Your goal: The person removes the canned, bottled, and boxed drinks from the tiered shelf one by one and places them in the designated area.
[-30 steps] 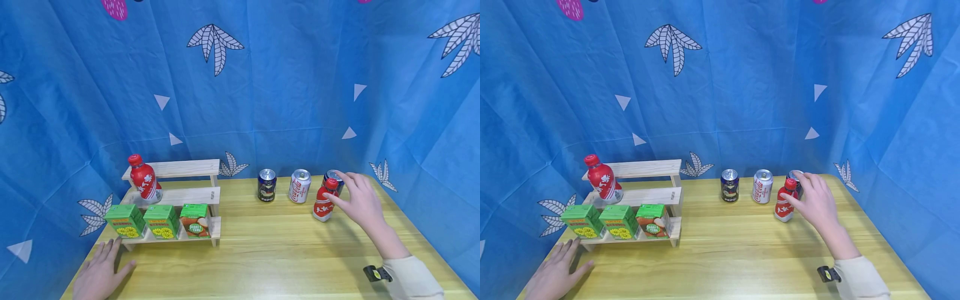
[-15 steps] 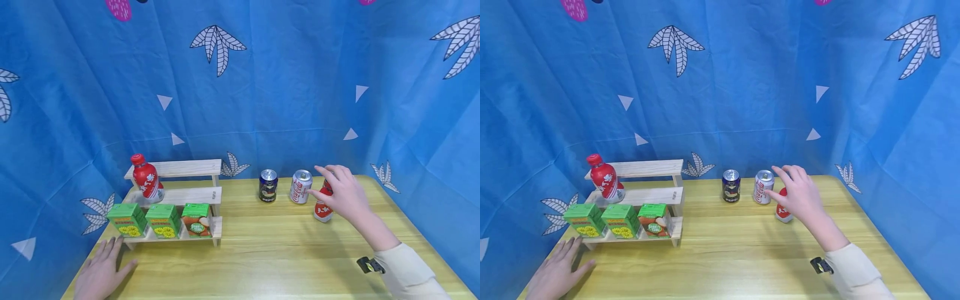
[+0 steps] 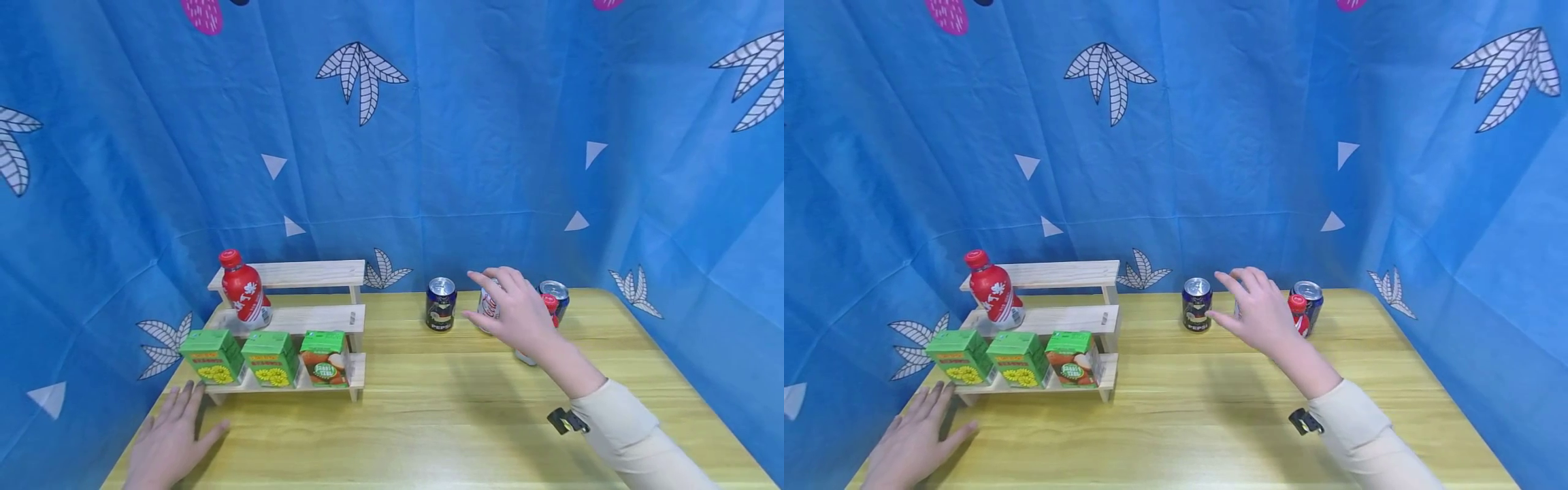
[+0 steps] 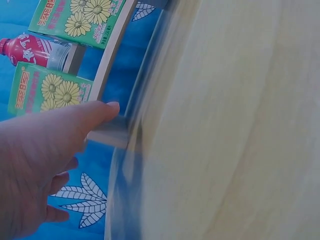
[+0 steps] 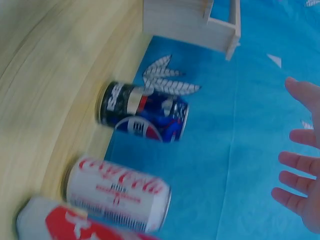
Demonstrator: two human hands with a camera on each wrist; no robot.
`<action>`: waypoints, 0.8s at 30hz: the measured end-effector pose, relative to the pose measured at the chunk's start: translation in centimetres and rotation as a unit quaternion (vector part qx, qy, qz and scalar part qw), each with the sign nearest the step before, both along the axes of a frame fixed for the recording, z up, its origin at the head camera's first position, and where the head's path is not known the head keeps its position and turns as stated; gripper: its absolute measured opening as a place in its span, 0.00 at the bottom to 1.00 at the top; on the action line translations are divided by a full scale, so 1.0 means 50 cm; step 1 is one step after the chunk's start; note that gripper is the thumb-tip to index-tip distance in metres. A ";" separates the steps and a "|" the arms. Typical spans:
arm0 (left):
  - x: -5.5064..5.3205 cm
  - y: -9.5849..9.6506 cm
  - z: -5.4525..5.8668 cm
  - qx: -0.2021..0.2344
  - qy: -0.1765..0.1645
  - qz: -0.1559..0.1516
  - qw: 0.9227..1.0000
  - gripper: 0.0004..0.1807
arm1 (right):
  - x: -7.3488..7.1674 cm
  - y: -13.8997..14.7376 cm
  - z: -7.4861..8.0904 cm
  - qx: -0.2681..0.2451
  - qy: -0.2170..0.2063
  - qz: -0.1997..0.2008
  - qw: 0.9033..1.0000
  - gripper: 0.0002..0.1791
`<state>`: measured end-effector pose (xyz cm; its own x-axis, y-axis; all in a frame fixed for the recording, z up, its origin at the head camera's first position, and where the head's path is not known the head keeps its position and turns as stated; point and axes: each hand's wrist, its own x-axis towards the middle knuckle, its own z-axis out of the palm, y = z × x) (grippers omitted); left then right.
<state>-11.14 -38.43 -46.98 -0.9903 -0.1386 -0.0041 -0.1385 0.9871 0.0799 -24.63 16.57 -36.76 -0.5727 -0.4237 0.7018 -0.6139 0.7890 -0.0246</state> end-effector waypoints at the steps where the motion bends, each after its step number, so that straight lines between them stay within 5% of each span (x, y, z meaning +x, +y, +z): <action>1: 0.000 0.001 0.000 0.001 0.000 0.000 1.000 0.62 | -0.001 -0.008 0.001 0.002 -0.001 0.003 1.000 0.46; 8: 0.000 0.005 0.000 0.003 0.002 0.000 1.000 0.63 | -0.007 -0.071 0.006 0.017 -0.005 0.027 0.999 0.36; 24: -0.002 0.003 0.003 -0.006 -0.002 -0.003 1.000 0.64 | -0.010 -0.221 0.003 0.035 -0.030 0.075 0.996 0.36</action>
